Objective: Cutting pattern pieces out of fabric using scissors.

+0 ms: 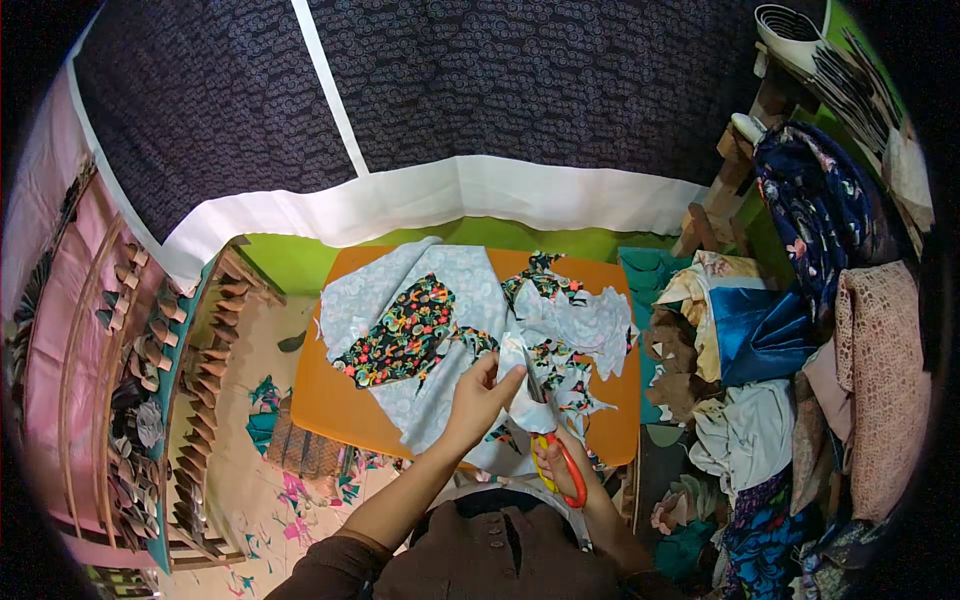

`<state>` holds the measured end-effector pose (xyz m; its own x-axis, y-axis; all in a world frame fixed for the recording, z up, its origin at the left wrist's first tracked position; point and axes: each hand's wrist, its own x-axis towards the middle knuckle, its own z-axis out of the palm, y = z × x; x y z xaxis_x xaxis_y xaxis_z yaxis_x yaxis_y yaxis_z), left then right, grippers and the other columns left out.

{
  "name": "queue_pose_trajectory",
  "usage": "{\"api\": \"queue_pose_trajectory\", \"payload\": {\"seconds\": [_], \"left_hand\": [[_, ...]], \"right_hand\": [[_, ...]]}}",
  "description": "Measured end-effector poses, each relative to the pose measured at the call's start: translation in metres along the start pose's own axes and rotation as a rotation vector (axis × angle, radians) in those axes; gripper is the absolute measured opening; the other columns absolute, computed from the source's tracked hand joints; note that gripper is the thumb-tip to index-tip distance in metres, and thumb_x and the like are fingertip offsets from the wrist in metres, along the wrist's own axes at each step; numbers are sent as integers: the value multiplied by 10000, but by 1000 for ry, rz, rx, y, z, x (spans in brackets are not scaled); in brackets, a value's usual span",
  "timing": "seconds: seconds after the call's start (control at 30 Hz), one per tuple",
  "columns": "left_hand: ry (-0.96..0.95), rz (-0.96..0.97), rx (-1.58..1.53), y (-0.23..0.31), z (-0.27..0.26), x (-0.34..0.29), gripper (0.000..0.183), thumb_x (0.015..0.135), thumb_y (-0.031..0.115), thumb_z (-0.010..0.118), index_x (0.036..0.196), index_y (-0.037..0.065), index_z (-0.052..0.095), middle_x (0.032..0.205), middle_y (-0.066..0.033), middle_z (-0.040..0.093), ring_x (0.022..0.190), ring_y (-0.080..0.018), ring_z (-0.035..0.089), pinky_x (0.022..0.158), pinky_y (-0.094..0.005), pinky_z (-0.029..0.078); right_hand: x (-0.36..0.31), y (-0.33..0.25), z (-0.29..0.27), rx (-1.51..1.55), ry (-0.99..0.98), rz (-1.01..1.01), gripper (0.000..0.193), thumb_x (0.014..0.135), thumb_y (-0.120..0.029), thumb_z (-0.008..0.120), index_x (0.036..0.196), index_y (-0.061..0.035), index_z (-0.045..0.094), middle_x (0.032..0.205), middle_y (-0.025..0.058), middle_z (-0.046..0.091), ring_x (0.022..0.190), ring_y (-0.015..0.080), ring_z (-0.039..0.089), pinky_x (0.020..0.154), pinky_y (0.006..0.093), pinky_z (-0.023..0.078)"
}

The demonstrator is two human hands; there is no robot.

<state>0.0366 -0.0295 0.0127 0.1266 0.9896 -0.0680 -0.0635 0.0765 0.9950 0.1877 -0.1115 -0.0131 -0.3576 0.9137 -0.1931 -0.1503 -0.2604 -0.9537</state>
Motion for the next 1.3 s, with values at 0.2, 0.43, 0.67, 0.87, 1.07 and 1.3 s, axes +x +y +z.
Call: {"api": "queue_pose_trajectory", "payload": {"seconds": [0.2, 0.43, 0.67, 0.87, 1.07, 1.3], "left_hand": [[46, 50, -38, -4, 18, -6, 190, 801, 159, 576, 863, -19, 552, 683, 29, 518, 606, -22, 430, 521, -175, 346], [45, 0, -5, 14, 28, -5, 178, 798, 159, 574, 813, -18, 559, 671, 27, 517, 603, -27, 435, 529, -180, 352], [19, -55, -15, 7, 20, 2, 180, 793, 183, 576, 779, 4, 556, 597, 52, 468, 534, -17, 380, 469, -181, 294], [93, -22, -24, 12, 21, 7, 172, 799, 179, 565, 785, 8, 557, 597, 54, 461, 534, -16, 386, 466, -177, 293], [54, -45, 120, 12, 19, 12, 161, 797, 178, 573, 737, 30, 557, 579, 66, 425, 526, -18, 353, 467, -180, 275], [36, -43, 95, 10, 10, 19, 209, 775, 195, 582, 749, -12, 577, 548, 31, 472, 510, -32, 392, 457, -206, 307]], "right_hand": [[-4, -3, -1, 89, 6, -48, 668, 740, -616, 435, 1082, -49, 347, 745, -4, 352, 566, 42, 326, 460, 156, 289], [-5, -5, -17, 201, -52, 27, 669, 738, -629, 422, 1084, -61, 355, 750, -5, 360, 566, 41, 324, 451, 155, 288], [-2, -21, -27, 55, -78, -13, 606, 748, -605, 440, 994, -52, 396, 712, -9, 357, 533, 27, 316, 442, 147, 267], [4, -18, -35, -25, -55, -2, 636, 733, -607, 464, 1024, -47, 385, 720, -15, 353, 542, 27, 314, 457, 145, 261], [12, -15, -34, 32, -76, -65, 687, 699, -629, 483, 1053, -52, 363, 727, -18, 351, 551, 28, 316, 470, 144, 263], [12, -25, -32, 80, -52, 64, 671, 696, -639, 472, 1004, -48, 392, 703, -23, 358, 523, 25, 316, 451, 143, 263]]}}
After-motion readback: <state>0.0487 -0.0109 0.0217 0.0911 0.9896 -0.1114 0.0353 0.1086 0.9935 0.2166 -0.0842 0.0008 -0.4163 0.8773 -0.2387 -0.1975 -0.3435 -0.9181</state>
